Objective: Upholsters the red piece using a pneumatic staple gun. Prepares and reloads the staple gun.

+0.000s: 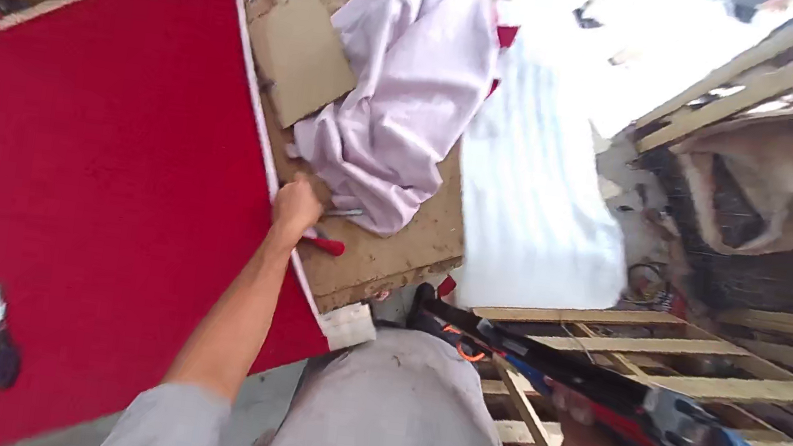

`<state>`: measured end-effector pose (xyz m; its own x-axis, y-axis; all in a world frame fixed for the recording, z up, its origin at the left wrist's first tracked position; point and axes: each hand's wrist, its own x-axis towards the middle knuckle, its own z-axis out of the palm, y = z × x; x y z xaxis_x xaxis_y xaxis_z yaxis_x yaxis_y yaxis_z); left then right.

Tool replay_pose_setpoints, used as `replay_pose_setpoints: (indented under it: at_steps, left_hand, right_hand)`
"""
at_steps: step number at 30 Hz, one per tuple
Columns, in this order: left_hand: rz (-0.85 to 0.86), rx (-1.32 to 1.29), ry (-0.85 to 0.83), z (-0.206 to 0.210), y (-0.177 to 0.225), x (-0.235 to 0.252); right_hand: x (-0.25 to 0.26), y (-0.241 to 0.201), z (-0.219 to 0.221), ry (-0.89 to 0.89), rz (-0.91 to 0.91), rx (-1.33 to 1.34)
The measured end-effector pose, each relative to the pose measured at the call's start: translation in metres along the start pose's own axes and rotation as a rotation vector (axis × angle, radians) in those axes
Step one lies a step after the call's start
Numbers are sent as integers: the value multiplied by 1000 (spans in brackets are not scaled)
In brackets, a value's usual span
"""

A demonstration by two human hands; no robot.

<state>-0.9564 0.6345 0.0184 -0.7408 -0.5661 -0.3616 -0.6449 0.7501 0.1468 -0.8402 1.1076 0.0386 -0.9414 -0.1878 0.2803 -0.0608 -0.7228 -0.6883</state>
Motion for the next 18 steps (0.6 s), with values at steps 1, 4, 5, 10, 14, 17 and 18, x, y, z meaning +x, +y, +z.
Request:
replay_pose_setpoints:
  at_steps: [1,4,5,10,14,17,18]
  left_hand:
    - [44,-84,66,-8,0,-5]
    - [356,-423,275,-32,26,-29]
    - [482,-545,303,-38,40,-44]
    - [1069,-996,-6,-57,113,-165]
    - [1326,-1068,-79,-37,145,-215]
    - [1363,-1095,-134,-28,150,-223]
    - [1372,-1107,-159,-25,151,-223]
  right_hand:
    - [-2,-1,-1,13,-2,52]
    - [8,-3,4,-17,-58,98]
    - [15,-2,7,-32,-80,69]
    - [36,2,29,-24,-86,-49]
    - [37,1,36,-67,-139,-94]
    - [33,7,31,-91,-175,-98]
    - [31,8,29,-94,-178,-94]
